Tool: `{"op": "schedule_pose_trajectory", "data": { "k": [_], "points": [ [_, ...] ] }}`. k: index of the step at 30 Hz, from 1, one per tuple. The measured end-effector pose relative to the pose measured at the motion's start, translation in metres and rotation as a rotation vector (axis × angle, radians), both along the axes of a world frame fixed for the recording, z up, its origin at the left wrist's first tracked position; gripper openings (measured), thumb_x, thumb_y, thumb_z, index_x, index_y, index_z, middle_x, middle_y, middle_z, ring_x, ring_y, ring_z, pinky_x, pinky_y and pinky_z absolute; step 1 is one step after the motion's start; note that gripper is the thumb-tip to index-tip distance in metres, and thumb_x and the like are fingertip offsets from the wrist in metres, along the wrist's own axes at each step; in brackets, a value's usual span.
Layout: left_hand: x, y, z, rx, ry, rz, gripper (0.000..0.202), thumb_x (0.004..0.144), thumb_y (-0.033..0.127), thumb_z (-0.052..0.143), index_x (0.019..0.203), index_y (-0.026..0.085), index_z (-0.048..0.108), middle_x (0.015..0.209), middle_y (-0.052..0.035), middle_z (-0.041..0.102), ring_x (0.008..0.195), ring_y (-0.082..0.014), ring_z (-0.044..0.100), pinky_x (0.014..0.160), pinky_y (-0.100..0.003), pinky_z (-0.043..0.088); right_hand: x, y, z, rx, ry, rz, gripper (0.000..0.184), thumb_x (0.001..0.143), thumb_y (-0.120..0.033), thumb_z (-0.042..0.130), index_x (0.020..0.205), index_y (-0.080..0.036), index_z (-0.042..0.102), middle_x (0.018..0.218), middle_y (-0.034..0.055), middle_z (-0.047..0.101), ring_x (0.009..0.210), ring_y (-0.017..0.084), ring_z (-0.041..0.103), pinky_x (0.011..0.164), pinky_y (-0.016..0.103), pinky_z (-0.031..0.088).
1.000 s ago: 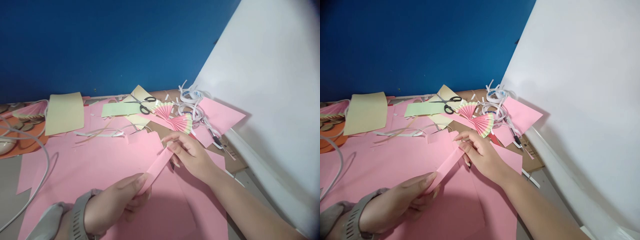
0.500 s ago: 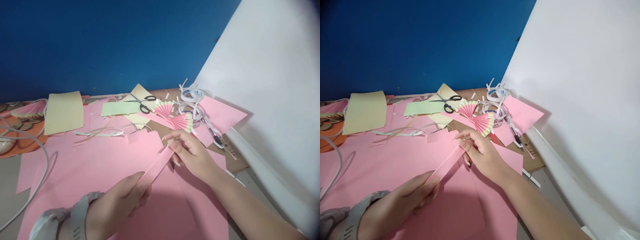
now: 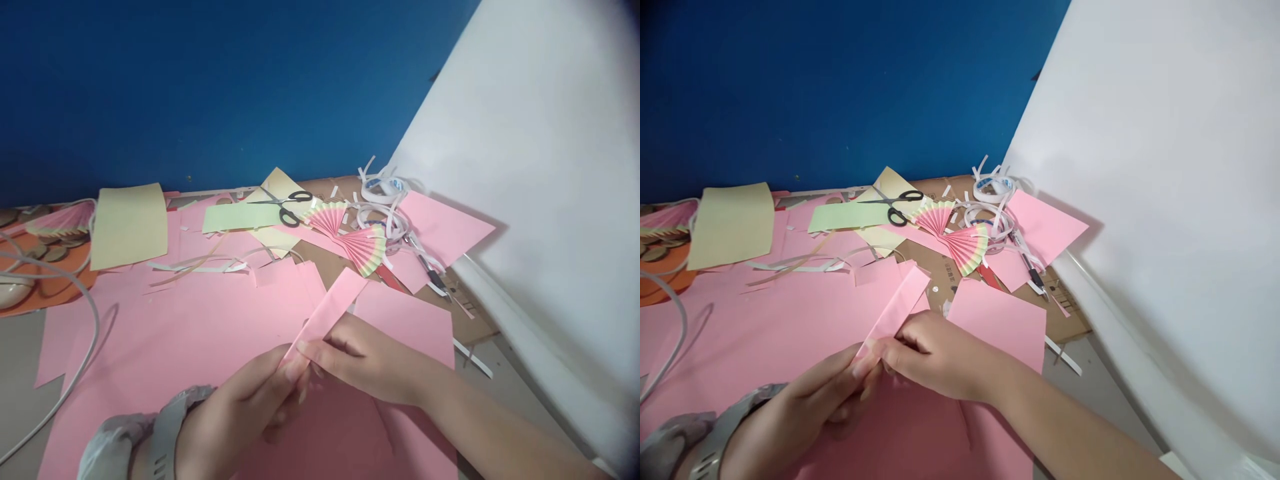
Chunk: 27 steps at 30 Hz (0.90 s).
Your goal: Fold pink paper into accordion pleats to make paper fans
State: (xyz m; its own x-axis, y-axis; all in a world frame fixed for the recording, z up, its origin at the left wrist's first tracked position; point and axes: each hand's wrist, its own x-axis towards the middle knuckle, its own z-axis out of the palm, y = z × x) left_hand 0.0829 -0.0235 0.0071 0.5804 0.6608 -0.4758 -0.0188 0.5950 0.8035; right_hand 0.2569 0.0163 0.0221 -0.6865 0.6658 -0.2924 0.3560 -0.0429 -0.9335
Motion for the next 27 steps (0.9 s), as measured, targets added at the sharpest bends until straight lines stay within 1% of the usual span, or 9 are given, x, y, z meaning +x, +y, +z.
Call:
{"op": "schedule_pose_trajectory", "data": {
  "k": [2,4,6,11,14,18,21,23,27],
  "points": [
    [0.002,0.001,0.004,0.050,0.081,0.000,0.039,0.092,0.045,0.031,0.067,0.019,0.044,0.055,0.0054,0.035,0.046,-0.0082,0.029,0.046,-0.022,0.028,0.002,0.001,-0.002,0.053,-0.031,-0.043,0.031,0.092,-0.026,0.036,0.071,-0.015,0.055,0.063,-0.0012,0.049,0.059,0.011,0.046,0.055,0.022,0.035],
    [0.003,0.001,0.004,0.174,0.227,0.041,0.039,0.093,0.043,0.031,0.066,0.018,0.046,0.056,0.0023,0.046,0.049,-0.0101,0.041,0.052,-0.024,0.035,0.004,0.003,-0.003,0.109,-0.050,-0.115,0.035,0.093,-0.032,0.035,0.069,-0.015,0.053,0.064,-0.0002,0.050,0.061,0.012,0.046,0.056,0.023,0.035],
    [0.002,0.000,0.002,0.295,0.361,0.044,0.039,0.092,0.043,0.034,0.065,0.018,0.047,0.058,0.0004,0.052,0.054,-0.0121,0.048,0.057,-0.025,0.037,0.006,0.004,-0.003,0.157,-0.065,-0.170,0.039,0.094,-0.037,0.033,0.066,-0.016,0.051,0.063,0.0001,0.048,0.061,0.012,0.045,0.056,0.024,0.034],
    [-0.003,-0.007,-0.009,0.341,0.482,-0.095,0.036,0.092,0.045,0.032,0.067,0.021,0.043,0.058,0.0037,0.045,0.054,-0.0120,0.043,0.055,-0.025,0.034,0.009,0.007,-0.006,0.151,-0.108,-0.195,0.041,0.093,-0.043,0.035,0.061,-0.017,0.039,0.057,-0.0040,0.034,0.052,0.009,0.033,0.049,0.024,0.025],
    [-0.004,-0.009,-0.009,0.286,0.392,-0.071,0.034,0.091,0.047,0.033,0.071,0.021,0.043,0.061,0.0044,0.038,0.055,-0.0115,0.037,0.054,-0.024,0.034,0.010,0.006,-0.010,0.074,-0.067,-0.183,0.043,0.092,-0.044,0.037,0.059,-0.018,0.031,0.054,-0.0058,0.028,0.049,0.008,0.026,0.047,0.024,0.021],
    [-0.002,-0.006,-0.003,0.051,0.123,-0.010,0.037,0.091,0.048,0.031,0.069,0.020,0.041,0.057,0.0060,0.031,0.048,-0.0089,0.028,0.045,-0.022,0.028,0.010,0.005,-0.015,0.002,0.022,-0.187,0.045,0.093,-0.046,0.034,0.057,-0.019,0.028,0.053,-0.0064,0.023,0.048,0.007,0.021,0.045,0.025,0.018],
    [-0.001,-0.001,-0.002,-0.065,0.021,0.052,0.039,0.092,0.047,0.032,0.065,0.019,0.039,0.053,0.0073,0.029,0.044,-0.0070,0.023,0.042,-0.020,0.025,0.008,0.005,-0.014,0.014,0.019,-0.195,0.045,0.092,-0.047,0.035,0.058,-0.019,0.028,0.053,-0.0064,0.024,0.048,0.007,0.022,0.045,0.025,0.018],
    [-0.002,0.002,-0.003,-0.084,0.000,0.046,0.040,0.091,0.046,0.033,0.063,0.019,0.038,0.050,0.0078,0.030,0.041,-0.0060,0.025,0.042,-0.019,0.028,0.007,0.004,-0.013,0.046,0.006,-0.198,0.044,0.092,-0.047,0.035,0.059,-0.019,0.029,0.054,-0.0059,0.025,0.049,0.008,0.024,0.046,0.025,0.019],
    [-0.002,0.004,-0.006,-0.023,0.018,-0.041,0.040,0.092,0.046,0.032,0.063,0.019,0.038,0.044,0.0076,0.035,0.037,-0.0059,0.033,0.043,-0.019,0.034,0.006,0.003,-0.012,0.139,-0.053,-0.204,0.044,0.093,-0.047,0.031,0.060,-0.018,0.033,0.058,-0.0046,0.028,0.053,0.008,0.027,0.049,0.026,0.020]
  ]
}}
